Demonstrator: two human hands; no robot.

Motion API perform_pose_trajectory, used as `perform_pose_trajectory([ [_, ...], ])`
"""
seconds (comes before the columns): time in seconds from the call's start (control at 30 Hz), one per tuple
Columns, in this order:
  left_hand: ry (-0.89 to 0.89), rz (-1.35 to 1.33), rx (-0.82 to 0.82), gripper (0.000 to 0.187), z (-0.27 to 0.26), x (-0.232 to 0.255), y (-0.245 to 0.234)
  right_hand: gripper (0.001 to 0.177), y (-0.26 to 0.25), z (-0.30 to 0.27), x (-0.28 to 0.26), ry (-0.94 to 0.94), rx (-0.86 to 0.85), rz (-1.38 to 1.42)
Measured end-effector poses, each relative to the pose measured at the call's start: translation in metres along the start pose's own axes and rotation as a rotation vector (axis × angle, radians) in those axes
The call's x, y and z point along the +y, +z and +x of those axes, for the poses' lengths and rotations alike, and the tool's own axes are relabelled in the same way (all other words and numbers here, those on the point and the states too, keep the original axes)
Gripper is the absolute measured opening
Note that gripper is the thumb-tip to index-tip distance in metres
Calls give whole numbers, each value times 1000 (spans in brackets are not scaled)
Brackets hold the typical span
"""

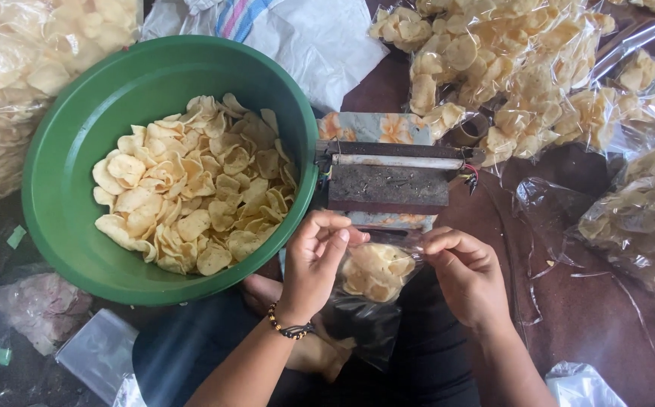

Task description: Manually filling small plastic bags with chips from a bowl and sealing them with a heat sealer.

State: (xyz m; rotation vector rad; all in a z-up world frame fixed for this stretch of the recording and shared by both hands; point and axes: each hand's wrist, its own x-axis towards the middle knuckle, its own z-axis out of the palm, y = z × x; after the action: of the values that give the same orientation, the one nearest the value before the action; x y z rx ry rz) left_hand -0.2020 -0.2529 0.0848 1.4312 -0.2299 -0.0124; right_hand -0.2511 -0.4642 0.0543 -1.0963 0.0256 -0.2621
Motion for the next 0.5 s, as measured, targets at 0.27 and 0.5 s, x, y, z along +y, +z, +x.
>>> perform_pose_trajectory([
  [0.27,132,355,-62,24,8,8,2,12,2,1,-12,-54,34,-488],
  [0.5,349,678,-136,13,26,-17,-2,9,-9,16,-1,-256,35,-815],
])
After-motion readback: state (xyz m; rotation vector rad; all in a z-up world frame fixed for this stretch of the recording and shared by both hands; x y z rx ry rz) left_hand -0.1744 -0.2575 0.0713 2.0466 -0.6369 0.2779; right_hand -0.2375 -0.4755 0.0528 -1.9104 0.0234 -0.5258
